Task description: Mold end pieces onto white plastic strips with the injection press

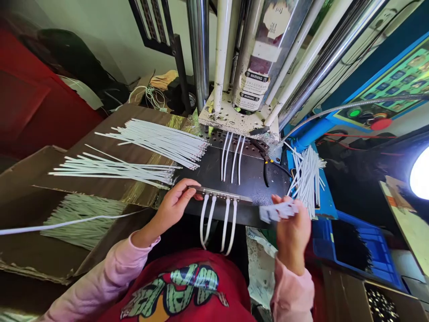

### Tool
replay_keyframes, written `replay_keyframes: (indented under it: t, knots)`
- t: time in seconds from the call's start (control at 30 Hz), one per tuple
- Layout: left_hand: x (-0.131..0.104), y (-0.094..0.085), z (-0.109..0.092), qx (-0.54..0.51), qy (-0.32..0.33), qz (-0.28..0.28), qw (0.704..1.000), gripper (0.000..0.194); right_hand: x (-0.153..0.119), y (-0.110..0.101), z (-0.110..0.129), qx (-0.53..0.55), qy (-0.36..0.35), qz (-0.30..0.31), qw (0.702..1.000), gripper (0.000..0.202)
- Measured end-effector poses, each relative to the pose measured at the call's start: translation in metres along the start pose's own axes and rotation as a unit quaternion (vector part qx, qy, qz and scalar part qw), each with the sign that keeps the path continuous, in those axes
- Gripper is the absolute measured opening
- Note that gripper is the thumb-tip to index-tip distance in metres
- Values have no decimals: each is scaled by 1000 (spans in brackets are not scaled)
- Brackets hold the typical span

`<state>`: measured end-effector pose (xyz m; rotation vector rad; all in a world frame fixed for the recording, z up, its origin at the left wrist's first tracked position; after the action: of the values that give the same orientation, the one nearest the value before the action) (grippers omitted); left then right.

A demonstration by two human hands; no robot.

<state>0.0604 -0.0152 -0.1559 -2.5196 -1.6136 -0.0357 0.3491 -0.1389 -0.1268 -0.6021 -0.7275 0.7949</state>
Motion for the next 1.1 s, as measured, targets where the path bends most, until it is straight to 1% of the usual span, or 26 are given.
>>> replay_keyframes:
  t: [0.07, 0.1, 0.13, 0.17, 0.2, 0.23, 0.27, 0.3, 0.33, 0.37, 0.43, 0.5, 0.53, 0.57, 0.6, 0.63, 0.67, 0.73, 0.8, 0.83, 0.87, 0.93, 0.97, 1.0, 1.03, 1.1]
  knots:
    - [2, -12, 3, -34, -13, -21, 999, 18, -8, -27, -28, 58, 65, -18, 996, 47]
    - [3, -17, 4, -39, -15, -28, 999, 18, -16, -38, -42, 94, 112, -3, 989, 44]
    - [4, -22, 5, -41, -15, -32, 999, 19, -27, -47, -56, 142, 177, 38, 973, 42]
    - [5, -26, 6, -40, -14, -33, 999, 20, -40, -53, -69, 176, 238, 119, 948, 40]
    - [6, -28, 6, -40, -11, -31, 999, 21, -54, -57, -81, 185, 264, 227, 919, 39]
    - [7, -30, 7, -42, -8, -27, 999, 22, -67, -59, -90, 172, 270, 324, 890, 39]
    - [8, -31, 7, -47, -5, -22, 999, 22, -78, -62, -98, 138, 264, 395, 869, 41]
    - [8, -32, 8, -55, -1, -18, 998, 23, -86, -64, -104, 95, 251, 436, 859, 44]
    - [9, -32, 8, -62, 2, -14, 998, 23, -90, -67, -107, 55, 238, 444, 862, 47]
    - [10, -31, 7, -69, 6, -8, 998, 23, -90, -68, -106, 29, 226, 430, 874, 49]
    - [11, -27, 4, -74, 15, 9, 997, 22, -81, -69, -89, 25, 187, 379, 906, 48]
    - [12, -21, -3, -69, 27, 26, 997, 21, -63, -60, -57, 58, 117, 318, 939, 39]
    - [12, -18, -8, -64, 34, 29, 997, 21, -52, -52, -37, 70, 74, 284, 953, 34]
    - [12, -13, -14, -61, 40, 30, 997, 20, -42, -41, -18, 71, 27, 245, 966, 32]
    - [12, -8, -19, -62, 45, 31, 997, 20, -33, -27, 1, 64, -9, 217, 974, 35]
    - [11, -3, -23, -72, 45, 34, 996, 20, -25, -10, 19, 60, -40, 208, 976, 40]
    - [9, 2, -27, -89, 41, 35, 995, 21, -20, 7, 34, 50, -63, 214, 973, 44]
    - [5, 10, -29, -148, 15, 19, 989, 26, -16, 40, 56, 14, -83, 240, 967, 50]
    - [0, 14, -25, -208, -23, -9, 978, 38, -17, 62, 66, -41, -79, 247, 965, 59]
    - [-4, 16, -22, -224, -45, -3, 974, 43, -19, 69, 68, -69, -76, 240, 965, 62]
    - [-8, 18, -17, -227, -70, 25, 971, 46, -20, 74, 69, -94, -75, 231, 966, 65]
    - [-18, 24, -9, -202, -120, 111, 966, 50, -21, 77, 69, -134, -79, 215, 964, 67]
    - [-23, 27, -5, -181, -140, 142, 963, 51, -20, 77, 69, -147, -82, 211, 963, 68]
    - [-28, 29, -3, -162, -157, 156, 962, 51, -19, 77, 68, -156, -84, 211, 961, 68]
    - [-33, 30, -3, -147, -170, 154, 962, 51, -17, 76, 67, -164, -82, 211, 960, 67]
    - [-43, 31, -6, -130, -194, 153, 960, 48, -10, 72, 62, -191, -53, 204, 959, 63]
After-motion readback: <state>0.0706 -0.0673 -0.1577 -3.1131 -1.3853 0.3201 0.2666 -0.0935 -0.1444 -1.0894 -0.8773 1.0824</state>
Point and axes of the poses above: each hand's wrist, its own x-axis towards the middle knuckle, its own y-axis out of the palm, z = x × y, the point moved 2 cm from there along x, towards the middle knuckle, and after that the axes turned 2 degrees about -x, right-handed, at the moved point
